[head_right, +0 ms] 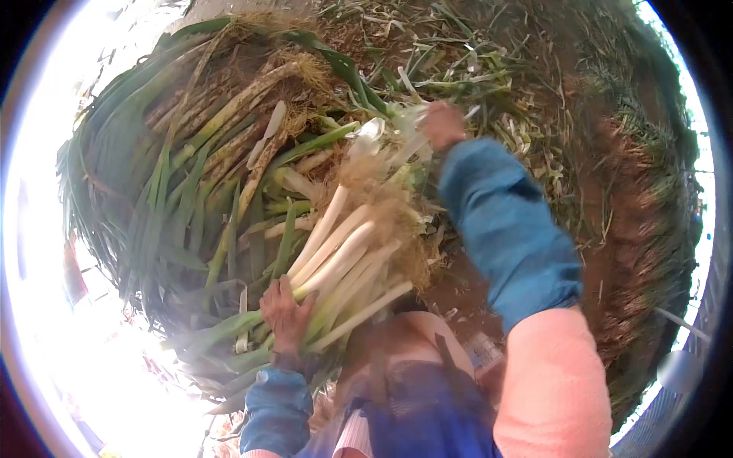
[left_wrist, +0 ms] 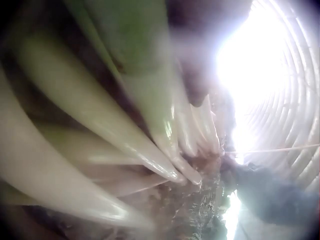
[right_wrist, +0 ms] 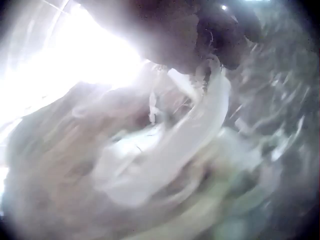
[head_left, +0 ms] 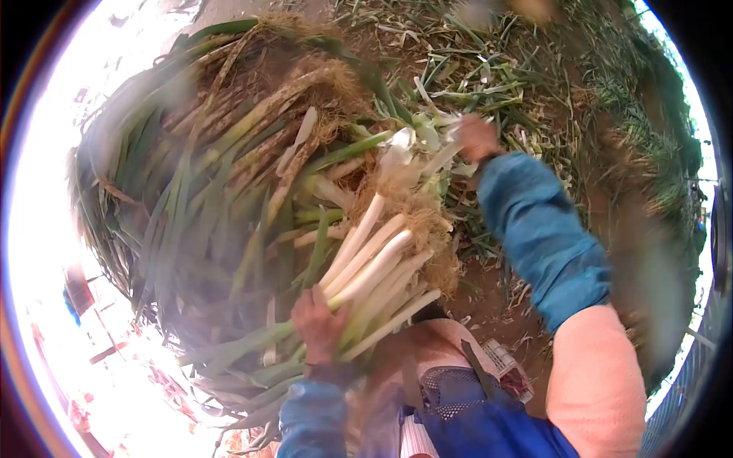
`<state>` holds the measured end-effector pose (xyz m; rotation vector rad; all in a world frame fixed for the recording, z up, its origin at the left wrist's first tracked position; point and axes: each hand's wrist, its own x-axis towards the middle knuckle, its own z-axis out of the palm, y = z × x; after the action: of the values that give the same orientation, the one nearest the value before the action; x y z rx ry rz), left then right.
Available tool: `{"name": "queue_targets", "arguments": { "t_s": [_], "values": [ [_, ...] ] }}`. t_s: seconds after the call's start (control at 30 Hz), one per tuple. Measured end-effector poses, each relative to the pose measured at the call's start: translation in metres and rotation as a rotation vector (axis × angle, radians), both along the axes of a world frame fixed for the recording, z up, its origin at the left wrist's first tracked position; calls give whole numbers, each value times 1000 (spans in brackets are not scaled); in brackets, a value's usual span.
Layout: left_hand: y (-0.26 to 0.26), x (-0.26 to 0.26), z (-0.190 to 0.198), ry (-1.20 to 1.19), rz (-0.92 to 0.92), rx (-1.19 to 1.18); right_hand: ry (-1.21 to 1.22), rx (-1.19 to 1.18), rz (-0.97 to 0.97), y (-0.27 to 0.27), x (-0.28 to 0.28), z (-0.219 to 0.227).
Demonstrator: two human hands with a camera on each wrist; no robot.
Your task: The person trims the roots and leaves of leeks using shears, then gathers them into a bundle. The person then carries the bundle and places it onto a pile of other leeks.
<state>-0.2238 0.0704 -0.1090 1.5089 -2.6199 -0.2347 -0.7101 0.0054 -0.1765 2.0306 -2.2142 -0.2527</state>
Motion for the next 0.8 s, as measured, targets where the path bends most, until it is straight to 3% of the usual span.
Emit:
{"name": "queue_targets", "arguments": {
  "t_s": [0.07,0.17,0.2,0.23,0.27,0.3,0.33,0.37,0.43,0.5,0.57,0.63,0.67,0.77,0.8],
  "values": [
    [-2,-1,2,-1,2,-10,109,204,-598,-6,-24,80],
    [10,-3,11,0,49,108,130,228,-519,-21,-15,105],
    [9,-5,13,-1,67,152,-205,339,-490,-30,-4,94],
    [8,-4,11,14,-2,32,-538,373,-583,-41,27,81],
    [9,-3,9,23,-14,10,-676,542,-556,-56,60,69],
    [12,-2,6,26,-23,-12,-889,430,-529,-54,87,15],
    [14,1,3,24,-33,-28,-1110,435,-380,-53,134,33],
    [16,3,1,31,-22,-17,-1027,399,-180,-49,152,-36],
    [21,5,-3,48,6,14,-931,214,58,-35,164,-106],
    [21,4,-5,47,14,57,-899,-74,138,-21,140,-95],
    [18,3,-3,56,17,91,-638,142,158,-10,107,-56],
    [16,3,-3,48,13,95,-440,314,-129,-12,117,-21],
    [17,6,-3,39,8,102,-437,210,-66,-11,106,-24],
    [21,10,-10,39,-3,55,-89,52,-277,-18,-32,-37],
    [15,8,-11,38,16,59,51,24,-361,-26,-56,8]
  ]
}}
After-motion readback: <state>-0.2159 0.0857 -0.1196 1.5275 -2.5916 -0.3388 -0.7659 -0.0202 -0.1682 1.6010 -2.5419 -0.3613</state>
